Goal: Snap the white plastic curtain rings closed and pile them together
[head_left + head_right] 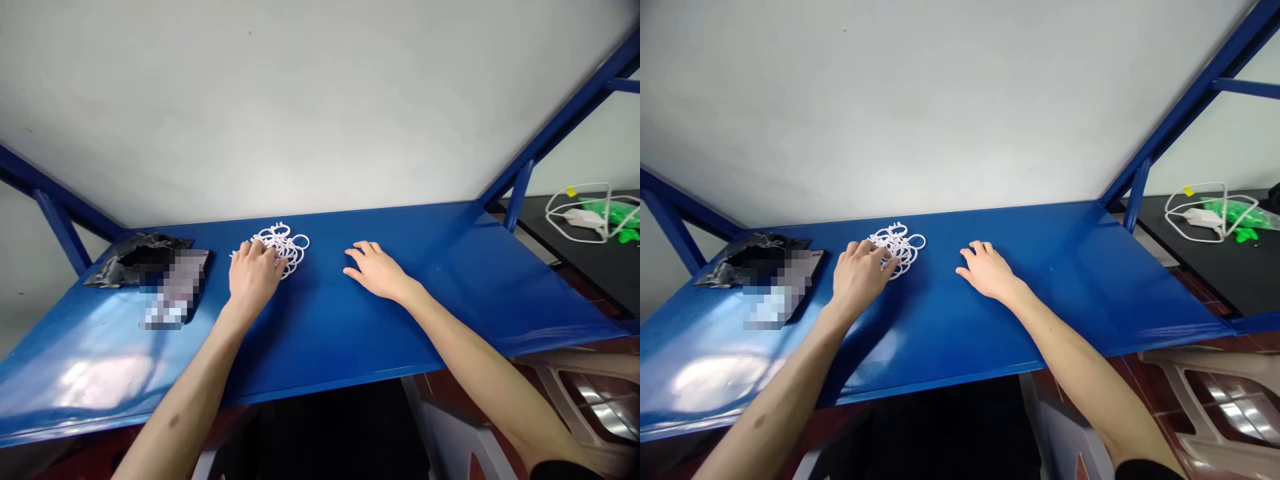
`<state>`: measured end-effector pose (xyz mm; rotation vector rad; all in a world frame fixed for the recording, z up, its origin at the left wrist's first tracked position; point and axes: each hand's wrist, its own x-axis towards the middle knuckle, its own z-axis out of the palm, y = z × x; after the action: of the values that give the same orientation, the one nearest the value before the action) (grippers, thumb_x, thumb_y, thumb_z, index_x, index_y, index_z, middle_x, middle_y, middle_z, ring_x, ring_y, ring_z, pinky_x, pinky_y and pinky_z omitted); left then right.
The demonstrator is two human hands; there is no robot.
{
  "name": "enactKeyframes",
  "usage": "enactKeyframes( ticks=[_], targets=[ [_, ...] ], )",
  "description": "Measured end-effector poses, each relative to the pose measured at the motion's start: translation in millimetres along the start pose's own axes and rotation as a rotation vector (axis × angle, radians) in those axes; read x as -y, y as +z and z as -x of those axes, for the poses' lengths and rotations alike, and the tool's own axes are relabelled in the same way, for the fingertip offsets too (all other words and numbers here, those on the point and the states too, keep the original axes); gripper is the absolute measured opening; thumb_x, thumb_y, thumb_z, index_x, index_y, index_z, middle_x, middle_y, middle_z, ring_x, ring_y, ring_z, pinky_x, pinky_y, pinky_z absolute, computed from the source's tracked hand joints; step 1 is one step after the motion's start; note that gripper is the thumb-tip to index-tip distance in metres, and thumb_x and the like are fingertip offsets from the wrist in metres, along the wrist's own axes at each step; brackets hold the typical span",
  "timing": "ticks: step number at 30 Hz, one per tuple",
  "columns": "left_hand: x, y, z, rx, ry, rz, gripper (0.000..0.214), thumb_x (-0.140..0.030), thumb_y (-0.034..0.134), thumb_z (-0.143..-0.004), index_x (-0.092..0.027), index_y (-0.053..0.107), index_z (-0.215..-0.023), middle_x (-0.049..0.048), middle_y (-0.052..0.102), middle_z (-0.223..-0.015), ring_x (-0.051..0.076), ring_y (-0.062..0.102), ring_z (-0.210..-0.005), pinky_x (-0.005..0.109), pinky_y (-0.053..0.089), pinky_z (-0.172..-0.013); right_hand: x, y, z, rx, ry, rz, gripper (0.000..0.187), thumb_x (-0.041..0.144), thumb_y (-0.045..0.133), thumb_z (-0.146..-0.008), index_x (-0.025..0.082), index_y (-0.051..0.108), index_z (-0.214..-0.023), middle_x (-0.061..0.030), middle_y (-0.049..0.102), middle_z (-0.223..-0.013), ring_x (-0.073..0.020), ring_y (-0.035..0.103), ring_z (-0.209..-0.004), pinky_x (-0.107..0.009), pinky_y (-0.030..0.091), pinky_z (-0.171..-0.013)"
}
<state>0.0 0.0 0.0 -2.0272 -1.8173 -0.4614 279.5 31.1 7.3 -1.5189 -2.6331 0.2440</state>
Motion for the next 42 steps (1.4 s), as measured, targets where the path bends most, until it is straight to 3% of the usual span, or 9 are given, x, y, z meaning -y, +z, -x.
enactKeyframes(
  ticks=[9, 12, 15, 19, 22, 25, 30, 37, 42],
  targets=[
    [-16.0, -9.8, 2.4, -0.08, 0.037, 0.07, 0.029, -0.035, 0.05, -0.101, -0.023, 0.074, -0.089, 0.0104, 0.067, -0.088, 0.029, 0.058, -0.089, 0.04, 0.041, -0.073, 0.6, -0.7, 1.0, 0.003, 0.007, -0.009, 0.052, 0.045, 0.048, -0.102, 0.016, 0.055, -0.145, -0.0198, 0.048, -0.152, -0.0402, 0.044, -0.14, -0.057, 0.048, -0.108],
    [-20.6, -9.1, 4.0, -0.092, 0.111, 0.106, 0.028, -0.033, 0.051, -0.102, -0.024, 0.074, -0.091, 0.0068, 0.068, -0.079, 0.024, 0.062, -0.081, 0.037, 0.042, -0.071, 1.6, 1.5, -0.5, -0.027, -0.005, -0.045, 0.048, 0.043, 0.051, -0.102, 0.017, 0.057, -0.142, -0.0187, 0.052, -0.148, -0.0388, 0.048, -0.136, -0.056, 0.047, -0.108],
    [-25.2, -5.1, 5.8, -0.061, 0.262, 0.248, 0.025, -0.03, 0.051, -0.103, -0.024, 0.075, -0.1, 0.0035, 0.071, -0.075, 0.02, 0.064, -0.074, 0.035, 0.045, -0.07, 7.4, 4.3, -2.8, -0.124, -0.076, -0.244, 0.039, 0.038, 0.047, -0.105, 0.017, 0.06, -0.134, -0.0147, 0.062, -0.137, -0.0311, 0.057, -0.127, -0.049, 0.046, -0.109],
    [-34.2, -1.8, 9.1, -0.012, 0.419, 0.437, 0.025, -0.027, 0.049, -0.104, -0.022, 0.072, -0.111, 0.0043, 0.077, -0.096, 0.018, 0.068, -0.084, 0.033, 0.053, -0.079, 18.8, 6.4, -3.4, -0.201, -0.174, -0.608, 0.03, 0.041, 0.043, -0.107, 0.02, 0.064, -0.111, -0.0072, 0.071, -0.115, -0.0201, 0.067, -0.103, -0.033, 0.052, -0.09],
    [-40.5, -1.6, 11.6, -0.004, 0.43, 0.495, 0.024, -0.028, 0.05, -0.103, -0.022, 0.071, -0.11, 0.0051, 0.077, -0.102, 0.018, 0.069, -0.087, 0.033, 0.055, -0.083, 23.5, 8.0, -2.4, -0.2, -0.192, -0.657, 0.032, 0.042, 0.046, -0.106, 0.021, 0.06, -0.087, -0.002, 0.07, -0.09, -0.0163, 0.066, -0.082, -0.029, 0.049, -0.076],
    [-44.2, -2.5, 13.1, 0.002, 0.381, 0.522, 0.02, -0.03, 0.052, -0.102, -0.021, 0.069, -0.104, 0.0052, 0.075, -0.095, 0.018, 0.07, -0.085, 0.033, 0.055, -0.08, 23.8, 9.9, -2.4, -0.207, -0.198, -0.636, 0.034, 0.04, 0.046, -0.106, 0.021, 0.056, -0.08, 0.0004, 0.065, -0.078, -0.0145, 0.061, -0.072, -0.027, 0.045, -0.07],
    [-45.9, -5.4, 13.7, -0.052, 0.219, 0.544, 0.015, -0.034, 0.053, -0.1, -0.021, 0.061, -0.101, 0.0049, 0.072, -0.092, 0.019, 0.069, -0.085, 0.031, 0.054, -0.076, 22.1, 11.7, -2.7, -0.254, -0.261, -0.491, 0.037, 0.042, 0.045, -0.106, 0.02, 0.06, -0.081, -0.0026, 0.064, -0.085, -0.0146, 0.057, -0.074, -0.027, 0.042, -0.069],
    [-44.1, -6.9, 12.5, -0.016, 0.309, 0.525, 0.024, -0.036, 0.048, -0.104, -0.022, 0.067, -0.103, 0.0052, 0.073, -0.092, 0.019, 0.065, -0.084, 0.034, 0.053, -0.081, 22.6, 16.2, -0.2, -0.229, -0.338, -0.462, 0.022, 0.035, 0.052, -0.104, 0.02, 0.067, -0.099, -0.006, 0.067, -0.108, -0.0166, 0.065, -0.089, -0.029, 0.049, -0.081],
    [-40.8, -4.3, 11.3, 0.023, 0.27, 0.518, 0.025, -0.034, 0.048, -0.104, -0.023, 0.07, -0.104, 0.005, 0.072, -0.092, 0.019, 0.066, -0.085, 0.034, 0.052, -0.082, 23.8, 13.6, -0.6, -0.242, -0.3, -0.529, 0.016, 0.034, 0.057, -0.102, 0.022, 0.067, -0.106, -0.0048, 0.071, -0.106, -0.0174, 0.068, -0.09, -0.029, 0.051, -0.081]
  ],
)
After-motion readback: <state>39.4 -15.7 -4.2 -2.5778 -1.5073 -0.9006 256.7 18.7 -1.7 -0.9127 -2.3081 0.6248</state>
